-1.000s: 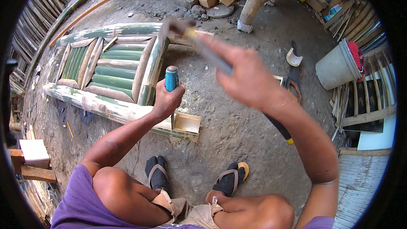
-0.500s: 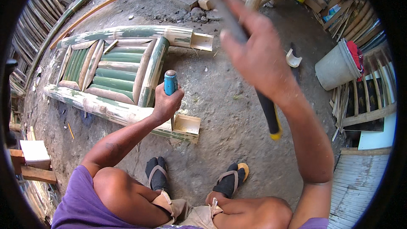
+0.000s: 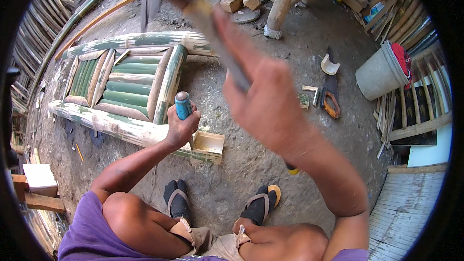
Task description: The person constructs a bamboo frame by cutting bamboo poles with a hand saw and shaping them with a chisel and hammer. They mark measurements with a pencil and assemble the pieces into a rectangular structure.
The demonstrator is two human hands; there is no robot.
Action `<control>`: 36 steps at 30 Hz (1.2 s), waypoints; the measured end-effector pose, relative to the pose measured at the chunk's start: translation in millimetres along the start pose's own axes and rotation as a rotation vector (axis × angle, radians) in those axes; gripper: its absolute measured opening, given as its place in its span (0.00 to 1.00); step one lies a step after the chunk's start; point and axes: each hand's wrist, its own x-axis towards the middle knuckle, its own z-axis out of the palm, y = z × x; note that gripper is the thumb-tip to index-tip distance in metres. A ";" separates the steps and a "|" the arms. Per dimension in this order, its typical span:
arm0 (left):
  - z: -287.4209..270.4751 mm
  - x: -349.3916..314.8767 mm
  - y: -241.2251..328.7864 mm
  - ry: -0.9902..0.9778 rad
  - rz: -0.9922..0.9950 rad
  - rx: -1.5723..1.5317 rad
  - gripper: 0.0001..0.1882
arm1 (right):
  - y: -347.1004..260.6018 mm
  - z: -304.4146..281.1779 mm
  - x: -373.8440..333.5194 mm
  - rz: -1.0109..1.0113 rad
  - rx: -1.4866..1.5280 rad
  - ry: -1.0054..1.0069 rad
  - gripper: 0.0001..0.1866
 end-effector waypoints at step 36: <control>-5.5 -23.0 -1.4 -0.027 0.113 0.053 0.07 | -26.9 -11.9 -19.0 -0.062 0.043 -0.141 0.45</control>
